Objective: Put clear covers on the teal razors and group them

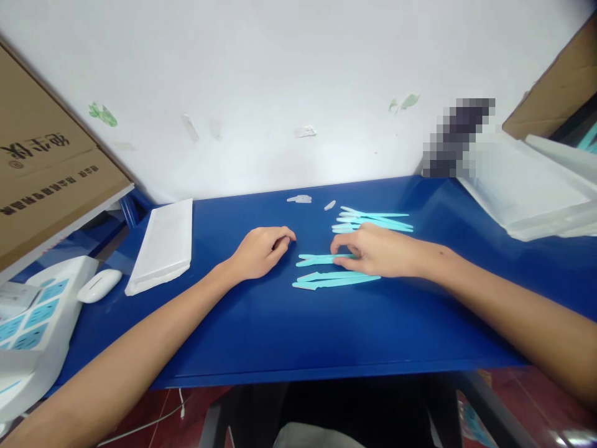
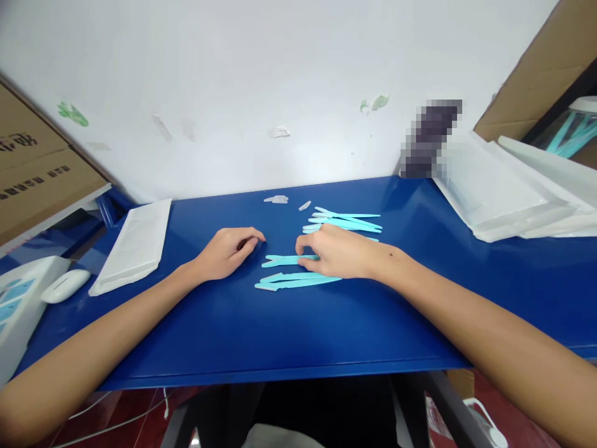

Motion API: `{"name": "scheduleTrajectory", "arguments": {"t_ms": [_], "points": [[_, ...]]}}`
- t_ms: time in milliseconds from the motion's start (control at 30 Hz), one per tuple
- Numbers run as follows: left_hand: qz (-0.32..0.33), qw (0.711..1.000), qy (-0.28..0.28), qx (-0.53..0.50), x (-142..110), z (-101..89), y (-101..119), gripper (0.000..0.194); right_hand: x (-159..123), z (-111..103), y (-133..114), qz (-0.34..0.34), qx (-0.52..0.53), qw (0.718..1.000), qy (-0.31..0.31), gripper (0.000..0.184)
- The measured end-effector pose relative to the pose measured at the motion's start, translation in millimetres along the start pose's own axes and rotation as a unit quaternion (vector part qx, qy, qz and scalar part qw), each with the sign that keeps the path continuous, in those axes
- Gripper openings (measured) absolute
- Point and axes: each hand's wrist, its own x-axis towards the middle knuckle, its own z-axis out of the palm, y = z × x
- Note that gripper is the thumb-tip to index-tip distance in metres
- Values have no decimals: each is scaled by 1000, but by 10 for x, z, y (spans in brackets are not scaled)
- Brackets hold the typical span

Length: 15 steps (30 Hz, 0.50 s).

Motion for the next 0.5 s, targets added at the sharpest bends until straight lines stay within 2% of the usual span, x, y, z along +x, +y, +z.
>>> {"name": "scheduleTrajectory", "arguments": {"t_ms": [100,400,500], "points": [[0,1000,0,-2,-3,2,-5,31,19,0,33,6,6,1000,20,22],[4,1000,4,-2,-6,0,2,31,12,58,128,-81,-35,991,103,12],[9,1000,5,-4,-8,2,9,31,-5,31,100,-76,-23,987,142,11]]}}
